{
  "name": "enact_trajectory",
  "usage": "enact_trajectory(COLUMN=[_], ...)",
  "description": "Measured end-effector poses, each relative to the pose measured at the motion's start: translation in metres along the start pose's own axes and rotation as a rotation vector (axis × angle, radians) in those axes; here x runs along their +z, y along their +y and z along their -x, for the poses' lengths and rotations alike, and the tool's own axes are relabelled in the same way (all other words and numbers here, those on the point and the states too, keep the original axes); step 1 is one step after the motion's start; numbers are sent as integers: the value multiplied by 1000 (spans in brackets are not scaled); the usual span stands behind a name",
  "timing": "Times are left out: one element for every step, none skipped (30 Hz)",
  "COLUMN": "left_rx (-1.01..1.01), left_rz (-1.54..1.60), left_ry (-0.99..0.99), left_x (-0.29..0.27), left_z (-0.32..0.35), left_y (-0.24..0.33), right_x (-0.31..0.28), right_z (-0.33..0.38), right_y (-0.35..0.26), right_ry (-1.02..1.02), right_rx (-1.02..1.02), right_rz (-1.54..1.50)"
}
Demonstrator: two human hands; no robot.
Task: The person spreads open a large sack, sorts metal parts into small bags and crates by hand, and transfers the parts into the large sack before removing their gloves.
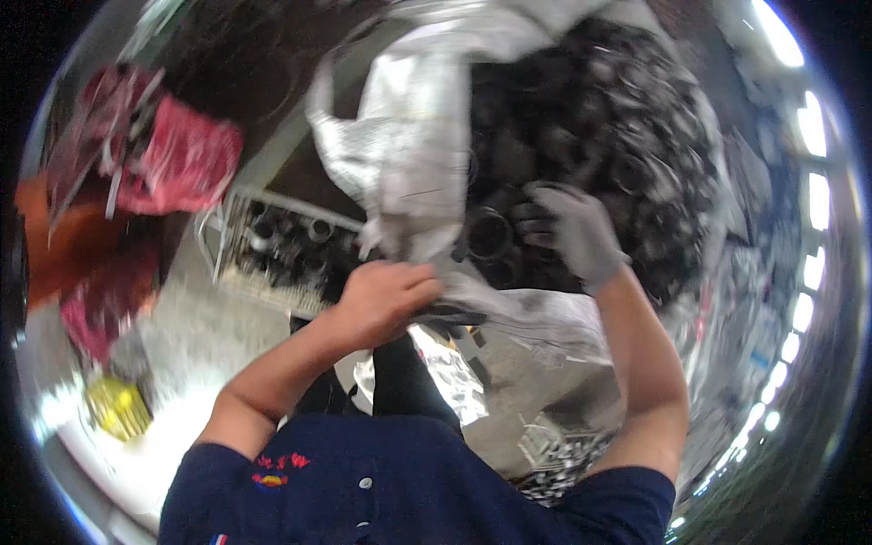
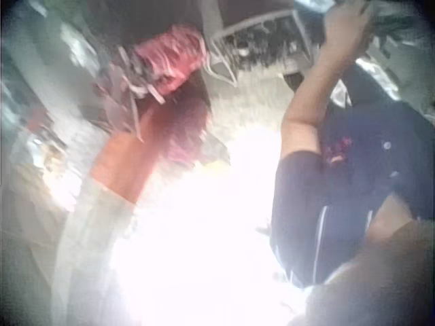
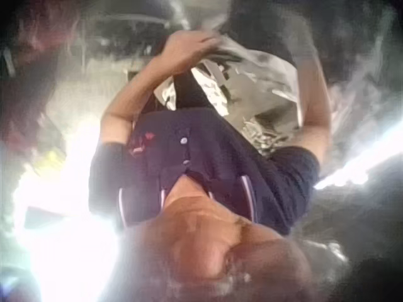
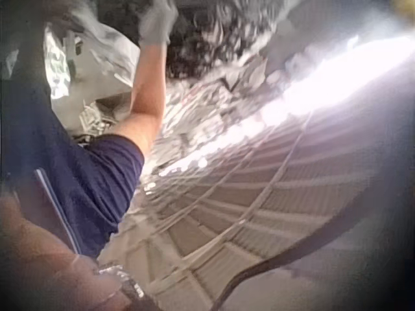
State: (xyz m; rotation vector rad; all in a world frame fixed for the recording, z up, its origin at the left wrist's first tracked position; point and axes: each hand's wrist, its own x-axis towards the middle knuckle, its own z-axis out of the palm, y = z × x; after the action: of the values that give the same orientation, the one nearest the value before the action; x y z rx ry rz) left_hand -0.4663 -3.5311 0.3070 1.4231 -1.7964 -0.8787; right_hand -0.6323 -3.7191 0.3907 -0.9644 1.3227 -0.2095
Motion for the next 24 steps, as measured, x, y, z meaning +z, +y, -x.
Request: enact_trajectory(left_rx=[-11,112,226,192,150,-10,101,33,-46,-118,-213,-333,-485,-653,-825,-858,-945,-1031,-1041,-1140,-1238,-1342,-1350,-1360], left_rz=[48,10,-49,14,71,314,191,231,268,321,356,343,321,265,210,218,278,338,351,342,333,345,363,398], left_ry=[-22,90,201,262,329,204,425,403,382,381,373,370,366,331,291,299,376,451,453,483,509,463,458,456], left_x=[5,7,6,5,6,17,17,26,35,36,35,50,67,71,75,80,84,90,102,117,128,134,136,137], left_z=[4,4,7,17,32,51,71,93,121,145,169,196,229,255,281,311,330,347,363,380,392,397,400,402], left_y=[-4,-7,-13,-12,-12,-21,-26,-34,-48,-60,-75,-93,-109,-120,-131,-140,-148,-156,-163,-168,-171,-175,-179,-183], right_x=[17,37,59,83,108,128,149,177,208,240,265,276,299,313,342,380,396,412,434,459,478,494,506,515], right_z=[14,29,40,55,63,68,67,65,61,58,36,-1,-32,-71,-105,-107,-139,-177,-204,-220,-242,-262,-279,-298], right_y=[-14,-23,-29,-31,-25,-4,16,26,39,62,95,144,166,206,234,231,257,287,304,306,314,324,335,343], right_ry=[85,159,215,204,178,-19,-208,-324,-457,-427,-407,-370,-451,-416,-444,-403,-400,-398,-329,-351,-370,-356,-322,-342], right_rx=[-104,-224,-356,-433,-513,-576,-626,-711,-790,-524,-267,-155,-134,-577,-423,-335,-414,-493,-723,-597,-560,-516,-522,-469], right_rz=[127,235,335,426,510,460,397,683,963,799,605,489,503,905,804,992,1052,1109,1229,1349,1327,1441,1519,1587])
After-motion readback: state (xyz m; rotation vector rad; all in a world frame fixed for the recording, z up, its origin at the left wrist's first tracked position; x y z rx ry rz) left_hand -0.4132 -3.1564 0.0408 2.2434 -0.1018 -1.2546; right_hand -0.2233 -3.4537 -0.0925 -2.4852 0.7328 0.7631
